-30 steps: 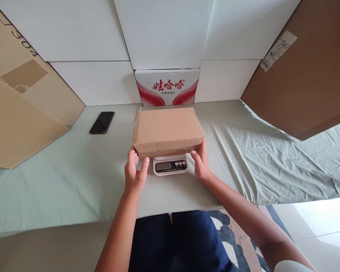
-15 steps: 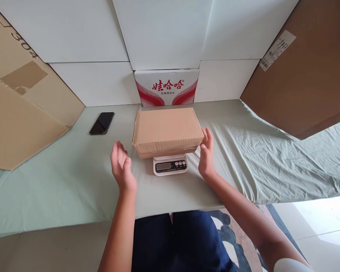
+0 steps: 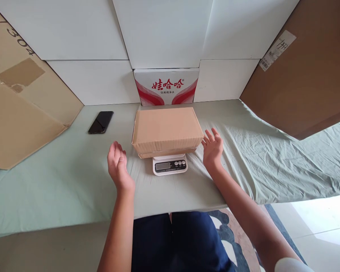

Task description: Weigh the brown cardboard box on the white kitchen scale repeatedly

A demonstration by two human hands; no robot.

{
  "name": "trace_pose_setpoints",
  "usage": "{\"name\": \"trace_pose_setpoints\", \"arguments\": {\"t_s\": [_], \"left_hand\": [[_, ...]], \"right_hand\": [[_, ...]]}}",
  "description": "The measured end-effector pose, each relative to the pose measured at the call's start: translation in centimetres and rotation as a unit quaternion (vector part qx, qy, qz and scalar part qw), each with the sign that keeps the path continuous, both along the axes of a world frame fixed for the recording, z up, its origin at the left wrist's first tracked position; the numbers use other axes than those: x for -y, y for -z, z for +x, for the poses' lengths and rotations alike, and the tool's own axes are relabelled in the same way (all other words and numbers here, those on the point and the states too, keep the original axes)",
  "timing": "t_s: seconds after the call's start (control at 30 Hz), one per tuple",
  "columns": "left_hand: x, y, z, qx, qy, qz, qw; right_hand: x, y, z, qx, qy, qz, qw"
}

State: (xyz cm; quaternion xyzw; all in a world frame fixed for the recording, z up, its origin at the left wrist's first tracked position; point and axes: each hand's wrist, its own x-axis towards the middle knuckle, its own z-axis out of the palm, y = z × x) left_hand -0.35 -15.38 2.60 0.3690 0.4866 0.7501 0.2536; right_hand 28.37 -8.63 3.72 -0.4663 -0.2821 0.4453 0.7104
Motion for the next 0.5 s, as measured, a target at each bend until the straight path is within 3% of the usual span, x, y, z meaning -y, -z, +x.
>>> {"name": "trace_pose_setpoints", "arguments": {"t_s": [0.5], "left_hand": [[0.2,-0.2,0.3,0.013,0.008,-0.003,1.0]], "right_hand": [[-1.0,1.4,1.2,-0.002,-0.023,0.003,1.0]]}}
